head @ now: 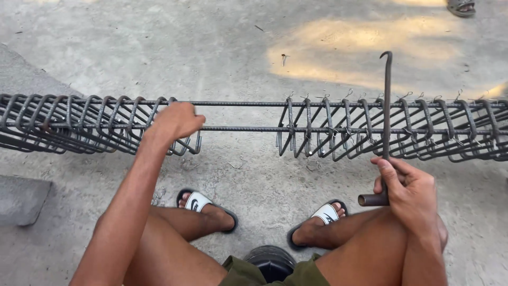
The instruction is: Tying rebar stirrups to longitudinal bars using a manual wire twisting tool
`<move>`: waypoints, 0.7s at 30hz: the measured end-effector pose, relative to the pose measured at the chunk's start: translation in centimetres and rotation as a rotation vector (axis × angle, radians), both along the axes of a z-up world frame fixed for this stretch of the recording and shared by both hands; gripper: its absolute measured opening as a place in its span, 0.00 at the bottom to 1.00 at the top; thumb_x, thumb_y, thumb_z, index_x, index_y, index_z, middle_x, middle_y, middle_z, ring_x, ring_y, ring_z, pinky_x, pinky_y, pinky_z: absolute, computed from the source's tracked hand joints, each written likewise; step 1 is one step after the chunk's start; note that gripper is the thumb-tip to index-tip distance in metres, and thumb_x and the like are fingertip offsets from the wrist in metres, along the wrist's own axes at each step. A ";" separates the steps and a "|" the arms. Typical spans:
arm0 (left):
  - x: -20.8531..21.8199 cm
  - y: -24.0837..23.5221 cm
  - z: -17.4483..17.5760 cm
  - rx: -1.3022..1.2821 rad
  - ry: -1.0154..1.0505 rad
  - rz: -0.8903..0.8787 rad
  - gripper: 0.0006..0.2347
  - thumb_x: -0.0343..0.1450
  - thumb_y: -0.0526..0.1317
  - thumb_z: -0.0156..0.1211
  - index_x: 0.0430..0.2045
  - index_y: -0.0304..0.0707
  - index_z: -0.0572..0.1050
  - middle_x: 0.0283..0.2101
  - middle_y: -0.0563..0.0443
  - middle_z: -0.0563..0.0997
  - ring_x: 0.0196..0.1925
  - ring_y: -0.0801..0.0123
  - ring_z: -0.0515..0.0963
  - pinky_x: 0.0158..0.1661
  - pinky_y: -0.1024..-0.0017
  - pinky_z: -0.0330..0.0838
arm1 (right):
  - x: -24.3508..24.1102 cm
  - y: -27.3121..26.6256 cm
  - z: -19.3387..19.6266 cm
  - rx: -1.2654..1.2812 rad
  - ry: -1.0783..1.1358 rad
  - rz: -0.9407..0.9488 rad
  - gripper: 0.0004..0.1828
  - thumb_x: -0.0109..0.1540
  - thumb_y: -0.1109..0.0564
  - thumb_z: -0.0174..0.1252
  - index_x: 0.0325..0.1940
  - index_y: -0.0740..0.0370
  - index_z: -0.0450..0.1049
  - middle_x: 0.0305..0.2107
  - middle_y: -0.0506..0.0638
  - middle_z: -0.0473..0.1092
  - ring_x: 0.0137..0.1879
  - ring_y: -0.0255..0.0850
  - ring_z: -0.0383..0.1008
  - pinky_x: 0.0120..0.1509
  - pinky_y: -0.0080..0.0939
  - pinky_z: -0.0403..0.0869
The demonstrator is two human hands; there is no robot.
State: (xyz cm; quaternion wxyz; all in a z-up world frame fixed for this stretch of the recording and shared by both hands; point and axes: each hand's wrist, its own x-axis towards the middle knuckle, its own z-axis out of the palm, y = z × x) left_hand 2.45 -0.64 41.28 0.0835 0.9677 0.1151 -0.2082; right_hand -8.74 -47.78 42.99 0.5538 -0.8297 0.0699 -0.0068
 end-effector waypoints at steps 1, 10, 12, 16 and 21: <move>0.6 1.5 -0.5 0.002 0.000 -0.007 0.16 0.70 0.46 0.51 0.33 0.30 0.81 0.38 0.37 0.84 0.40 0.53 0.83 0.49 0.50 0.76 | -0.1 0.1 -0.3 0.002 0.000 -0.007 0.11 0.71 0.59 0.54 0.51 0.67 0.79 0.16 0.50 0.67 0.20 0.32 0.60 0.21 0.29 0.59; 4.3 8.0 -3.8 0.107 0.229 0.237 0.24 0.76 0.52 0.44 0.54 0.30 0.77 0.63 0.32 0.74 0.66 0.41 0.73 0.68 0.35 0.53 | -0.1 1.0 -0.8 -0.283 0.002 -0.036 0.11 0.64 0.59 0.63 0.48 0.68 0.82 0.14 0.53 0.73 0.19 0.36 0.66 0.21 0.33 0.64; 5.4 9.5 -6.0 0.151 0.167 0.209 0.25 0.72 0.54 0.48 0.51 0.30 0.80 0.56 0.35 0.81 0.58 0.41 0.79 0.56 0.40 0.68 | 0.1 0.9 -0.8 -0.291 -0.004 -0.053 0.11 0.65 0.60 0.62 0.49 0.69 0.81 0.15 0.53 0.72 0.19 0.36 0.66 0.22 0.33 0.64; 5.2 8.9 -7.7 0.242 0.166 0.144 0.23 0.76 0.52 0.46 0.53 0.29 0.77 0.55 0.35 0.81 0.55 0.49 0.82 0.57 0.46 0.70 | 0.8 0.7 -1.4 -0.357 0.022 -0.080 0.13 0.65 0.59 0.63 0.51 0.69 0.81 0.15 0.54 0.74 0.18 0.37 0.68 0.18 0.33 0.64; 5.3 9.2 -7.3 0.026 0.072 0.268 0.18 0.64 0.37 0.49 0.41 0.23 0.82 0.43 0.29 0.84 0.46 0.38 0.81 0.50 0.43 0.68 | 1.2 0.2 -2.2 -0.431 0.023 -0.075 0.14 0.65 0.59 0.64 0.51 0.72 0.81 0.17 0.56 0.75 0.20 0.39 0.71 0.20 0.34 0.68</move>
